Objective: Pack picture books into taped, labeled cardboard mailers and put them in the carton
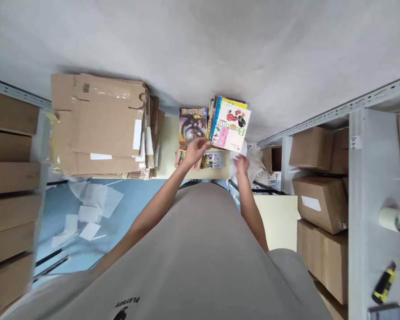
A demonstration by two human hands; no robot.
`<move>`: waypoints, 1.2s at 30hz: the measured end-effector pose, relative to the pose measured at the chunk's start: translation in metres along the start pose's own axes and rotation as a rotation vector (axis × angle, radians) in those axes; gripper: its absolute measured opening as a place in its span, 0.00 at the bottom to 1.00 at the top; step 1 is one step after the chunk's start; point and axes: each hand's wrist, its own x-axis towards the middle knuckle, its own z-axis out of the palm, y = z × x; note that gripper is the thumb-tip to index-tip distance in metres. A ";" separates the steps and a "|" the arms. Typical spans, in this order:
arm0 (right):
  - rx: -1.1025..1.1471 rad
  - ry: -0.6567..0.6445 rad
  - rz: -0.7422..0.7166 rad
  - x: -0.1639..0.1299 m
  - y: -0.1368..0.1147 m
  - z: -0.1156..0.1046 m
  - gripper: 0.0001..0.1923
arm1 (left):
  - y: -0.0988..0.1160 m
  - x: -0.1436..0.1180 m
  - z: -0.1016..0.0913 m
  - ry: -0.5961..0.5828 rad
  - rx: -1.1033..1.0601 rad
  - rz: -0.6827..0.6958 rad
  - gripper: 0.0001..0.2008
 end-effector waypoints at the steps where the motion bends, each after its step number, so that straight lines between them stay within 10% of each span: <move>1: 0.010 0.061 -0.031 0.003 -0.009 -0.006 0.09 | 0.007 0.004 0.003 -0.007 0.026 -0.007 0.25; 15: -0.078 0.084 -0.306 -0.018 -0.037 0.008 0.20 | 0.014 0.011 0.019 -0.104 -0.270 -0.253 0.21; 30: -0.100 0.103 -0.240 -0.022 -0.023 0.008 0.35 | 0.008 -0.008 0.027 -0.191 -0.458 -0.229 0.13; 36: -0.160 0.100 0.030 -0.020 0.011 0.023 0.31 | -0.013 -0.010 0.024 -0.251 -0.354 -0.260 0.08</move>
